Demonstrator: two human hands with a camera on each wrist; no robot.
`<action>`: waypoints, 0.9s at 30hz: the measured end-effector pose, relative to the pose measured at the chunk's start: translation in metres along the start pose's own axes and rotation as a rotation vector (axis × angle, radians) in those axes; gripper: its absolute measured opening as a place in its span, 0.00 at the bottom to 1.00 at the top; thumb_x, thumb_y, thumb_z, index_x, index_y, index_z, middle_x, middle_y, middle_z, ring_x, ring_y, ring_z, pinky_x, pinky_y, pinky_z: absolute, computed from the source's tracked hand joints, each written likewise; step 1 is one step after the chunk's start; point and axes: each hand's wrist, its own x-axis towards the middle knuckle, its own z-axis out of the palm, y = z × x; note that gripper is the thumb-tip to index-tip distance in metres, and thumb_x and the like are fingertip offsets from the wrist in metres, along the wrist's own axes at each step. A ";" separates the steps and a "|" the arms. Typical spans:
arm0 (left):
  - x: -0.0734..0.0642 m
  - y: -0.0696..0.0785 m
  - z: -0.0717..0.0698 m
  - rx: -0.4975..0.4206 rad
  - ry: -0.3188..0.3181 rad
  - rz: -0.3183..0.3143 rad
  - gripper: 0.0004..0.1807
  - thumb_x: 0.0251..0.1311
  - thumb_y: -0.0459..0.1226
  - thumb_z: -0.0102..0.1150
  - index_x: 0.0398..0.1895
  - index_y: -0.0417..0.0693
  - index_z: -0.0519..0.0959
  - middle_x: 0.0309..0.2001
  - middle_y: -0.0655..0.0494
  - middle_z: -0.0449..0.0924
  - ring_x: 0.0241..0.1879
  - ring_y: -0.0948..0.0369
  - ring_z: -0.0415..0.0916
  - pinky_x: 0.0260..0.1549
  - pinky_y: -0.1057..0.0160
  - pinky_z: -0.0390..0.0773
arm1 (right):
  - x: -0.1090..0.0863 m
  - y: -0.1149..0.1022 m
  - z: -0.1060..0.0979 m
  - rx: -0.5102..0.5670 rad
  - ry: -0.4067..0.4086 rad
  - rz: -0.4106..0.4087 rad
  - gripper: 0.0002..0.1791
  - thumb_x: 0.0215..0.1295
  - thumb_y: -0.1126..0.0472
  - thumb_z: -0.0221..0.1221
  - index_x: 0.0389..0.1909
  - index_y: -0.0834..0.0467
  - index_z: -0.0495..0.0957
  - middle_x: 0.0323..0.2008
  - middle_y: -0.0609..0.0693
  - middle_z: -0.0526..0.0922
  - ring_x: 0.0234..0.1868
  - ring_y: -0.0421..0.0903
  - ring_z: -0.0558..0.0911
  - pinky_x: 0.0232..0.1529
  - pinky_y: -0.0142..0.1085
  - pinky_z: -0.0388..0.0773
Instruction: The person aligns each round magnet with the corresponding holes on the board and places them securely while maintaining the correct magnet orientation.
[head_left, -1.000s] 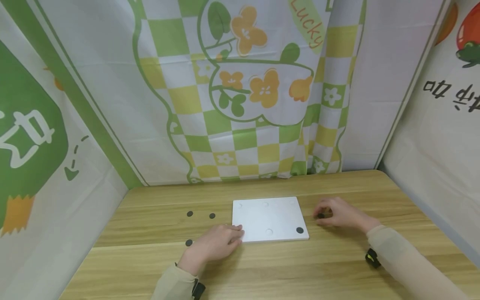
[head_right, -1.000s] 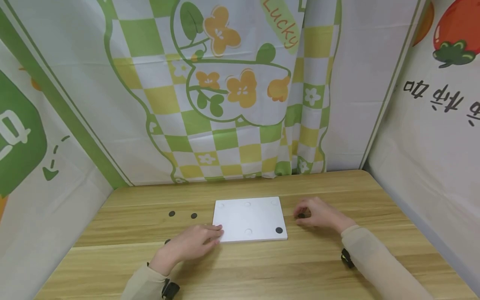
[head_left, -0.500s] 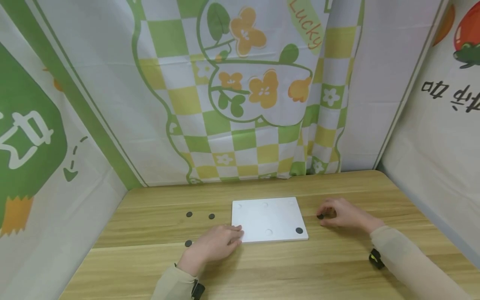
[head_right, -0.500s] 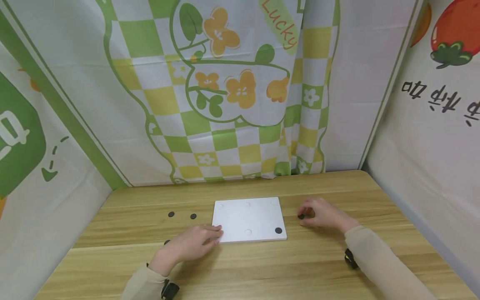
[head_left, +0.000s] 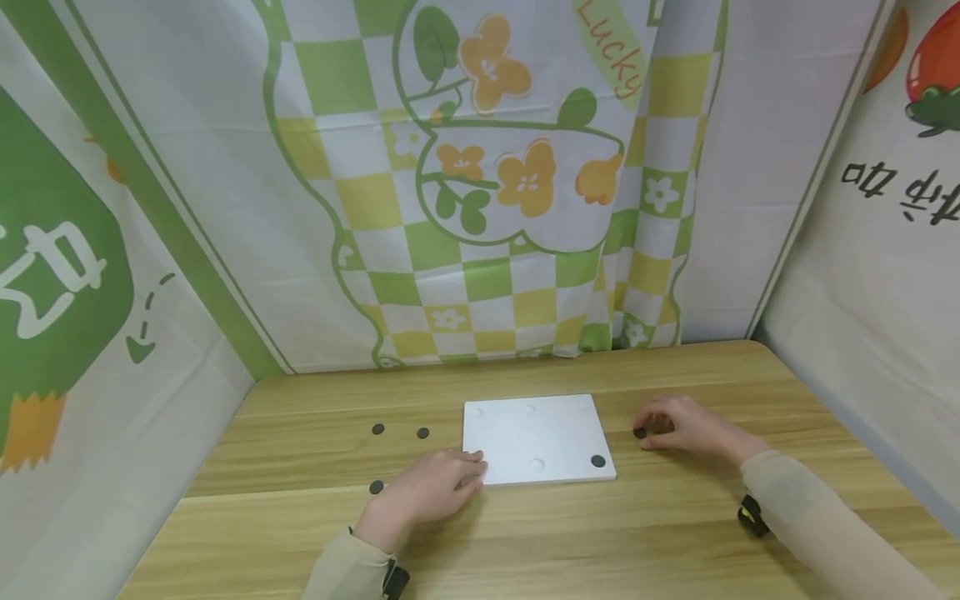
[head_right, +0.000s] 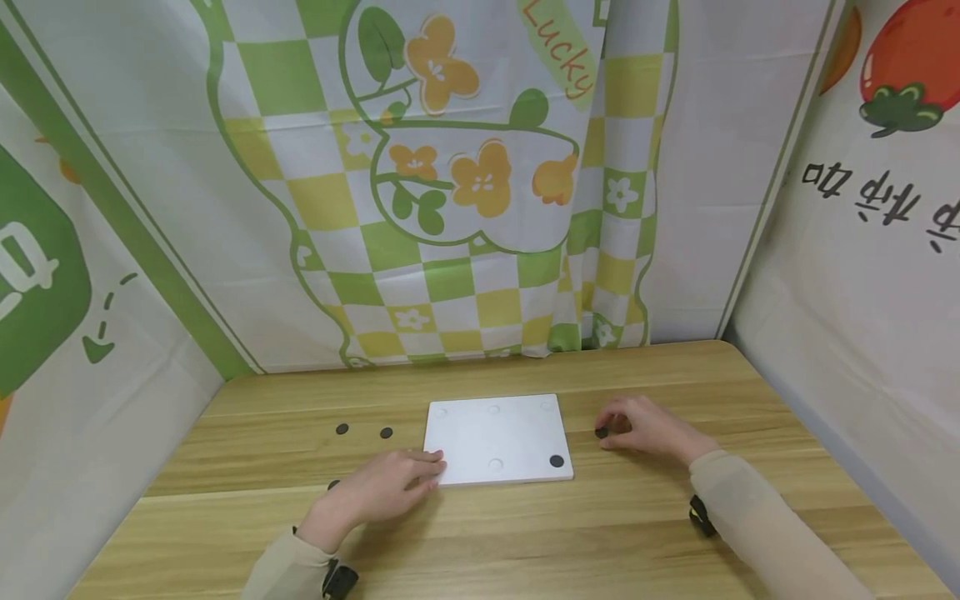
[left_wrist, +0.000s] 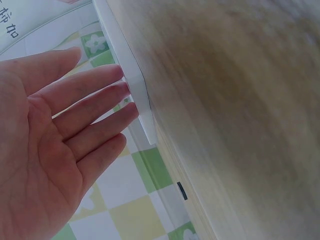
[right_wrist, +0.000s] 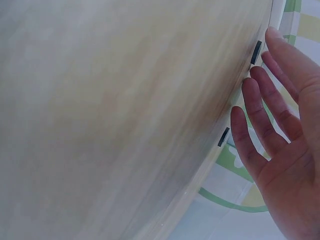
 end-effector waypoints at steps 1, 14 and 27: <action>0.000 0.000 0.000 -0.001 -0.001 -0.001 0.18 0.68 0.41 0.49 0.57 0.44 0.77 0.61 0.49 0.74 0.61 0.50 0.72 0.62 0.51 0.71 | 0.000 0.001 0.000 0.006 0.001 -0.005 0.12 0.55 0.55 0.67 0.40 0.53 0.82 0.37 0.45 0.82 0.34 0.39 0.80 0.34 0.32 0.82; 0.001 -0.001 0.002 0.010 -0.014 -0.023 0.19 0.69 0.43 0.47 0.58 0.47 0.77 0.62 0.51 0.73 0.62 0.51 0.71 0.63 0.53 0.70 | 0.002 0.011 0.003 0.008 0.012 -0.035 0.12 0.56 0.53 0.66 0.40 0.52 0.82 0.37 0.46 0.82 0.33 0.37 0.79 0.33 0.29 0.80; 0.001 -0.001 0.001 -0.004 -0.017 -0.015 0.19 0.69 0.43 0.48 0.58 0.47 0.77 0.62 0.51 0.73 0.61 0.51 0.71 0.62 0.52 0.70 | 0.005 0.014 0.001 0.037 -0.011 -0.013 0.12 0.55 0.54 0.68 0.38 0.54 0.82 0.37 0.46 0.82 0.33 0.36 0.79 0.33 0.29 0.80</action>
